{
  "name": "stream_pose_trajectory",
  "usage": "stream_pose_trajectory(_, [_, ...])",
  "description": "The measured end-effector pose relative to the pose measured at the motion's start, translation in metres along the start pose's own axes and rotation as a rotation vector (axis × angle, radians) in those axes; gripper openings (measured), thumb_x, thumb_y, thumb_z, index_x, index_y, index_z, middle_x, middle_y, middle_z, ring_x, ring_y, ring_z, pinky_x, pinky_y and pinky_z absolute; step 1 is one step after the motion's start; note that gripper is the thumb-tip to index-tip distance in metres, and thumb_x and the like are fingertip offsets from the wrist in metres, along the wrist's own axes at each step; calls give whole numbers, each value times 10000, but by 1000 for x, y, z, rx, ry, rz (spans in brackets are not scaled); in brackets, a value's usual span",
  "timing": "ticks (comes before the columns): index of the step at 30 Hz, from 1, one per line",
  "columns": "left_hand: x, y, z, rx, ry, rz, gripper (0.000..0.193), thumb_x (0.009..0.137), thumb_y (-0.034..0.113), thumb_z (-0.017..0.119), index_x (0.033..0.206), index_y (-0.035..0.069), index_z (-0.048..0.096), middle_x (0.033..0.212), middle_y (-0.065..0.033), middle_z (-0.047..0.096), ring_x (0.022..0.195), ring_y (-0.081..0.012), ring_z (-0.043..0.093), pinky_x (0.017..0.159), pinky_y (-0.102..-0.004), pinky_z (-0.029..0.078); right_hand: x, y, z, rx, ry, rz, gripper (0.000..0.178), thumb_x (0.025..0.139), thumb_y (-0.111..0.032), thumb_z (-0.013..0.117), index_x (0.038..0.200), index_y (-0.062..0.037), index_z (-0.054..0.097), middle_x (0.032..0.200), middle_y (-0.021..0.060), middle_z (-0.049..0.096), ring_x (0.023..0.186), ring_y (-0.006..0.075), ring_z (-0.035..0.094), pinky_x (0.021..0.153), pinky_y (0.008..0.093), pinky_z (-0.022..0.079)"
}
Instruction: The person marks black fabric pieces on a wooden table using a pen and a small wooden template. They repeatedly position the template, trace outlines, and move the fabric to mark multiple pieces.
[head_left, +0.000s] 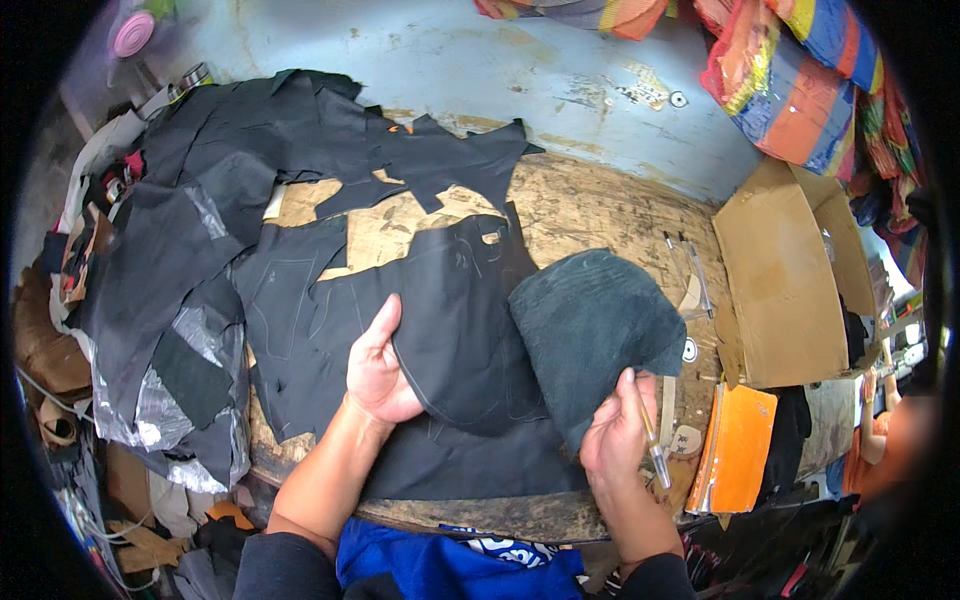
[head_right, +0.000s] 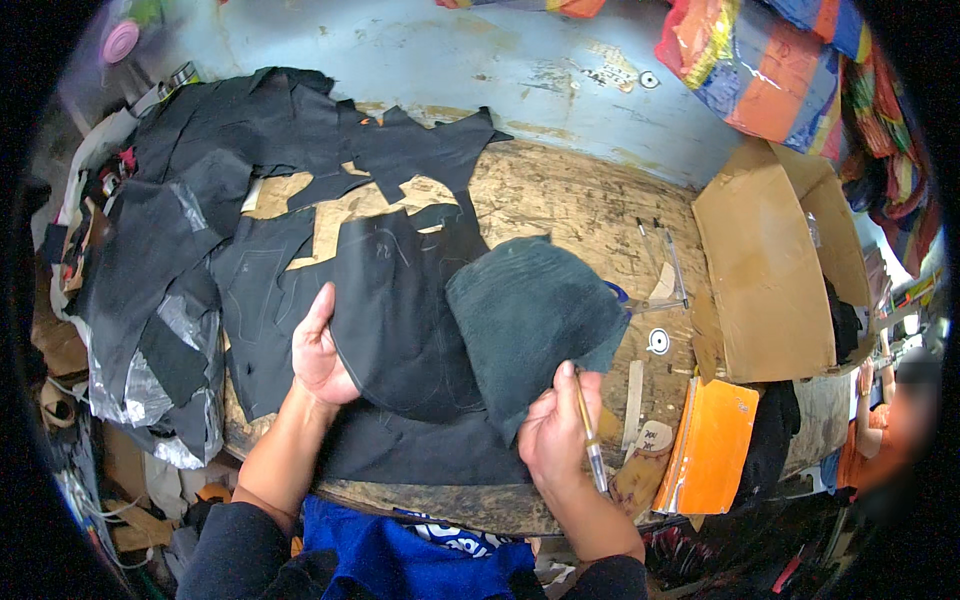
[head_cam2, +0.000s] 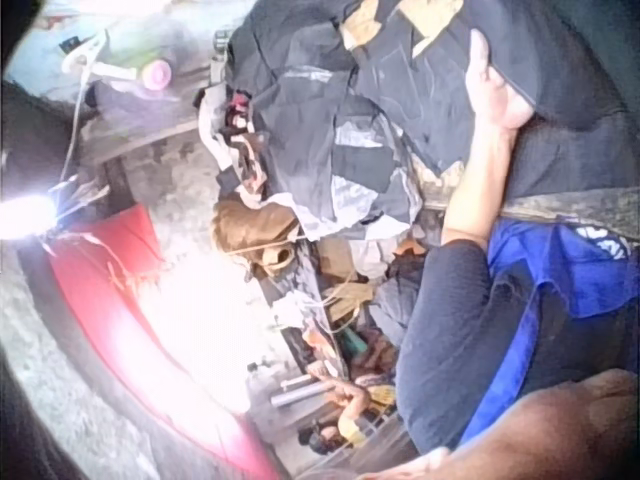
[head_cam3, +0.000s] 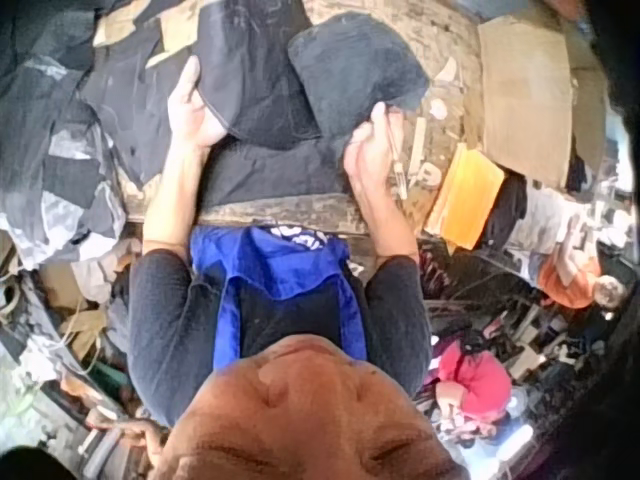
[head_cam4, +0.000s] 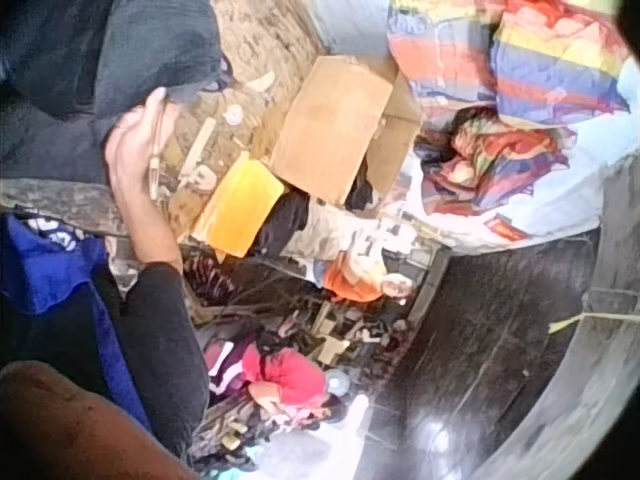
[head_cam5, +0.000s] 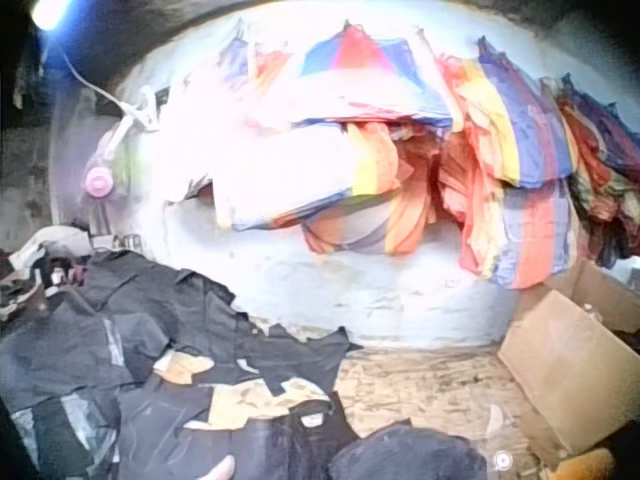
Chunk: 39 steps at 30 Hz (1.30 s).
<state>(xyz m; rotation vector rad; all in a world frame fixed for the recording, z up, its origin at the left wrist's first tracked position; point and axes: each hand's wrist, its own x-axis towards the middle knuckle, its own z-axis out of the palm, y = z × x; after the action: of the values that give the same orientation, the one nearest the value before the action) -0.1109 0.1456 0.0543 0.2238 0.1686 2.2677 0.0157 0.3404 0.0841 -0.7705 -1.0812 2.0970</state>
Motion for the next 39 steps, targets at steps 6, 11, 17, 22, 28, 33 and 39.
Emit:
stream_pose_trajectory(6, [-43,-11,22,-164,-29,91,692,954,562,279,1416,52,349,1437,-148,390,1319,-314,378,1116,-473,243,-55,15,-9,10,-315,71,173,946,-143,530,784,-87,505,737,-41,459,651,14,410,571,169,334])
stream_pose_trajectory(11, [-72,-14,44,-169,-143,198,886,857,744,244,1436,78,322,1449,-140,373,1323,-309,371,1113,-450,261,-88,47,-33,-45,-292,10,342,870,113,496,1199,20,478,1111,94,575,1006,146,551,911,258,418])
stream_pose_trajectory(17, [-91,-12,56,-76,-281,248,1159,674,910,209,1477,75,177,1516,-131,227,1374,-299,274,1136,-453,198,-99,58,-41,0,-297,-112,396,865,121,503,1240,-3,472,1171,106,570,1071,176,542,971,308,396])
stream_pose_trajectory(22, [-99,-9,69,261,-210,288,1258,593,947,223,1487,69,111,1531,-130,185,1394,-292,231,1144,-455,181,-111,56,-33,50,-244,-57,403,867,107,520,1251,-6,473,1221,125,558,1124,210,529,1012,349,373])
stream_pose_trajectory(28, [-112,-12,83,562,55,351,1193,657,927,212,1468,51,199,1495,-153,273,1353,-329,309,1119,-475,244,-111,58,-28,41,-353,-91,405,874,94,520,1261,-10,461,1203,116,563,1131,197,520,1017,339,366])
stream_pose_trajectory(33, [-113,-16,38,49,-4,334,972,801,803,276,1413,52,347,1433,-153,388,1285,-312,417,1087,-477,308,-121,55,-21,-241,-399,-199,286,929,-121,541,1172,29,516,1109,147,617,1013,223,595,916,320,442])
stream_pose_trajectory(39, [-131,-52,-26,-170,480,229,666,903,587,394,1244,32,531,1209,-168,586,1082,-321,585,961,-464,456,-124,58,6,-1054,-1086,-724,601,633,-300,828,1055,19,544,1057,202,572,1104,409,497,852,539,418])
